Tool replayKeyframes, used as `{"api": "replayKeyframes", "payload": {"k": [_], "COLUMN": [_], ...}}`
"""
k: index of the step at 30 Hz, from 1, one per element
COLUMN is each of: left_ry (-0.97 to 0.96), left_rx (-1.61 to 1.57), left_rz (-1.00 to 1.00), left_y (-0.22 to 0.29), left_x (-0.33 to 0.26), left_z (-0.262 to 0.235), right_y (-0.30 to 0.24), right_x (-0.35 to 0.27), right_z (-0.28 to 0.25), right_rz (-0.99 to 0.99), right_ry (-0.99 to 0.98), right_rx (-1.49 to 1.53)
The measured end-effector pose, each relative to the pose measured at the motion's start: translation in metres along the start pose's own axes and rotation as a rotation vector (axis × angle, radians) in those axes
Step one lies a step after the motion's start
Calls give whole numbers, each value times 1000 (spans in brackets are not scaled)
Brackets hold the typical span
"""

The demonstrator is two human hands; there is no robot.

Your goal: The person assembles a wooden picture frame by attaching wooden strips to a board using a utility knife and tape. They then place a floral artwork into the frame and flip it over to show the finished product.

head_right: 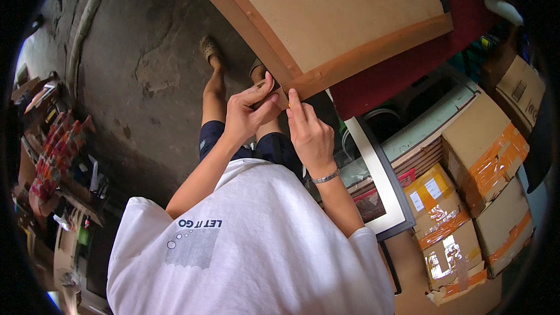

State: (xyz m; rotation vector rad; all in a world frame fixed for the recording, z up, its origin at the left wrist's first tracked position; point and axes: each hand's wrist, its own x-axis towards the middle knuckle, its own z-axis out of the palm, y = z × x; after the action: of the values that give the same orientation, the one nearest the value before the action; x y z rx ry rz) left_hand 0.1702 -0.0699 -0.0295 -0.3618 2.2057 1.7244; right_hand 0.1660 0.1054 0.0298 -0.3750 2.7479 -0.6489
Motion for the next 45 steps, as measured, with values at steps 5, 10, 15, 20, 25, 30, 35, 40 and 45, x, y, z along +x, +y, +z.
{"api": "replayKeyframes", "payload": {"k": [5,10,15,20,25,30,35,40,45], "left_ry": [45,37,3,40,-17,-329,-293,-19,51], "left_rx": [-94,-95,-88,-72,-10,249,278,236,741], "left_rz": [47,43,18,100,75,-99,-114,250,605], "left_y": [-9,-8,-9,-11,-5,17,19,81,114], "left_x": [1,2,2,3,2,1,-15,17,83], "left_z": [6,5,3,4,-2,-31,-57,-79,-79], "right_y": [-1,-2,-4,-10,13,21,38,58,87], "right_x": [1,1,2,2,-68,-52,86,181,145], "right_z": [-1,-4,-7,-12,-26,-57,-62,-74,-76], "right_rz": [1,8,24,53,174,97,-19,-121,-307], "right_ry": [-9,-33,-52,-80,-234,83,223,472,326], "right_rx": [6,8,1,-7,-89,-15,-22,-96,-36]}}
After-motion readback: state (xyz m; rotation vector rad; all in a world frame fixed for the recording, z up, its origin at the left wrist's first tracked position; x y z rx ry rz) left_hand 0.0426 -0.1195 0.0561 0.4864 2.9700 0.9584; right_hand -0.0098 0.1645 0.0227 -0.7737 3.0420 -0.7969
